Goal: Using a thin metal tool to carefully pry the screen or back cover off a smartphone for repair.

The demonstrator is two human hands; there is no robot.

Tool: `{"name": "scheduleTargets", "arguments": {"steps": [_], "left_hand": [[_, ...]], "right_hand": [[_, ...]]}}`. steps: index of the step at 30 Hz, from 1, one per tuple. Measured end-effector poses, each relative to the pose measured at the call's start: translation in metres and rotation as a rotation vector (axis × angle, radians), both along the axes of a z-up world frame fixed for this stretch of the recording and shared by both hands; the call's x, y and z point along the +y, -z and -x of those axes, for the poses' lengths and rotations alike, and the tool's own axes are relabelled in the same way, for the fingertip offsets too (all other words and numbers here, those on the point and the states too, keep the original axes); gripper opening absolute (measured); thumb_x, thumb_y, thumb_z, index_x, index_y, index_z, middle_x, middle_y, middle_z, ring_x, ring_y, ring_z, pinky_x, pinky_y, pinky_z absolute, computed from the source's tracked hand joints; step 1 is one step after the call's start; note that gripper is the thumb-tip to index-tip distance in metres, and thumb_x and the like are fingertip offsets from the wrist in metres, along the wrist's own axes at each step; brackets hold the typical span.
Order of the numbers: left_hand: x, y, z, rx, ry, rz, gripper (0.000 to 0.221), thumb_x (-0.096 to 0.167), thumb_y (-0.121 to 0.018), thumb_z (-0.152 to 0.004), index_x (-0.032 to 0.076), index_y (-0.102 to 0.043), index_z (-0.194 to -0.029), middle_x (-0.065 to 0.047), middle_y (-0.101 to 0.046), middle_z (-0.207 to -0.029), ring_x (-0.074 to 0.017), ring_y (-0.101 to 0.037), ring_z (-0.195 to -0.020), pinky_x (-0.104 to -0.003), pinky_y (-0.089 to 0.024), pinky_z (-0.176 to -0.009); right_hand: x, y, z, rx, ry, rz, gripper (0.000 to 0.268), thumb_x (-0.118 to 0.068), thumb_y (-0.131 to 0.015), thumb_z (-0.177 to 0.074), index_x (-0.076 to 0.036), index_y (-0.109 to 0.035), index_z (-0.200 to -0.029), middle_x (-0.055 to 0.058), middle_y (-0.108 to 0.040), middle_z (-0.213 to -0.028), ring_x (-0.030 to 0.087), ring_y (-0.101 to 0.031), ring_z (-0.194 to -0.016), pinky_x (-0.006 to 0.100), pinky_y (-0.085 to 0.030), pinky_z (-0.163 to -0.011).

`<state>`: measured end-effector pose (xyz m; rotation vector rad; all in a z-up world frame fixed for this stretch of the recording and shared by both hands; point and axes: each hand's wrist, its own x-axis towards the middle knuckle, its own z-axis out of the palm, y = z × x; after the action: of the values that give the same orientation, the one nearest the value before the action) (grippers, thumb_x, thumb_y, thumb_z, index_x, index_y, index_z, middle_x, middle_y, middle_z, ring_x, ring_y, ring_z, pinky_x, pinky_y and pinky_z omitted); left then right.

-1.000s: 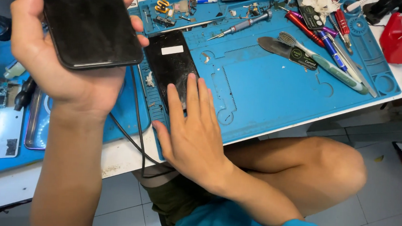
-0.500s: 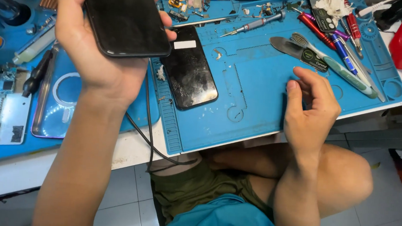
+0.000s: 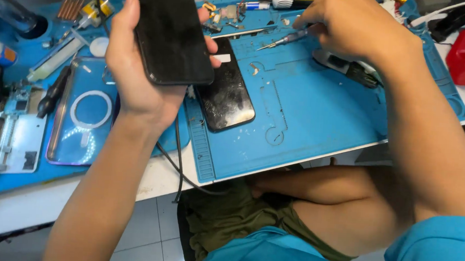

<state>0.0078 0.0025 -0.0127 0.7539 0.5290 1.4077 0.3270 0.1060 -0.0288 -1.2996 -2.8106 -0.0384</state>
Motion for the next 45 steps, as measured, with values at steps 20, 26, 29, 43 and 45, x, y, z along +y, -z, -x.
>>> {"name": "scheduleTargets", "arguments": {"steps": [20,26,29,43,45], "left_hand": [[-0.006,-0.011,-0.036,-0.149,0.200,0.207,0.060,0.038,-0.052,-0.098,-0.006,-0.052,-0.139,-0.023,-0.061,-0.109,-0.0356,-0.062,-0.082,-0.047,-0.054,-0.065],[-0.001,-0.005,-0.029,-0.178,0.230,0.114,0.067,0.032,-0.061,-0.100,-0.006,-0.041,-0.152,-0.031,-0.056,-0.121,-0.0415,-0.061,-0.087,-0.053,-0.056,-0.070],[0.001,-0.001,-0.031,-0.178,0.262,0.121,0.071,0.032,-0.066,-0.100,-0.006,-0.038,-0.153,-0.032,-0.054,-0.125,-0.0431,-0.062,-0.088,-0.054,-0.056,-0.070],[-0.002,0.003,-0.042,-0.046,0.288,0.071,0.069,0.037,-0.059,-0.100,-0.007,-0.040,-0.150,-0.029,-0.058,-0.124,-0.0434,-0.064,-0.083,-0.053,-0.053,-0.074],[-0.006,0.005,-0.037,-0.109,0.262,0.104,0.069,0.037,-0.058,-0.100,-0.010,-0.042,-0.147,-0.029,-0.058,-0.126,-0.0420,-0.063,-0.091,-0.053,-0.056,-0.074]], "right_hand": [[-0.040,-0.040,-0.042,-0.155,0.234,0.392,0.014,-0.035,-0.073,-0.087,-0.028,-0.076,-0.100,-0.002,-0.069,-0.099,0.021,-0.066,-0.098,0.042,-0.052,-0.084],[-0.056,-0.009,-0.089,-0.094,0.190,0.273,0.051,-0.020,-0.062,-0.088,-0.034,-0.061,-0.137,0.004,-0.058,-0.125,0.030,-0.065,-0.104,0.051,-0.059,-0.072],[-0.066,0.010,-0.101,0.036,0.144,0.292,0.046,-0.017,-0.060,-0.092,-0.029,-0.062,-0.136,0.006,-0.062,-0.121,0.030,-0.067,-0.099,0.048,-0.058,-0.072],[-0.088,0.035,-0.093,0.042,0.180,-0.412,0.023,0.001,-0.065,-0.088,-0.002,-0.073,-0.109,0.019,-0.059,-0.116,0.038,-0.055,-0.098,0.043,-0.055,-0.076],[-0.093,0.026,-0.080,0.139,0.120,-0.304,0.022,-0.019,-0.072,-0.098,-0.005,-0.075,-0.115,0.012,-0.061,-0.109,0.033,-0.056,-0.094,0.042,-0.051,-0.084]]}}
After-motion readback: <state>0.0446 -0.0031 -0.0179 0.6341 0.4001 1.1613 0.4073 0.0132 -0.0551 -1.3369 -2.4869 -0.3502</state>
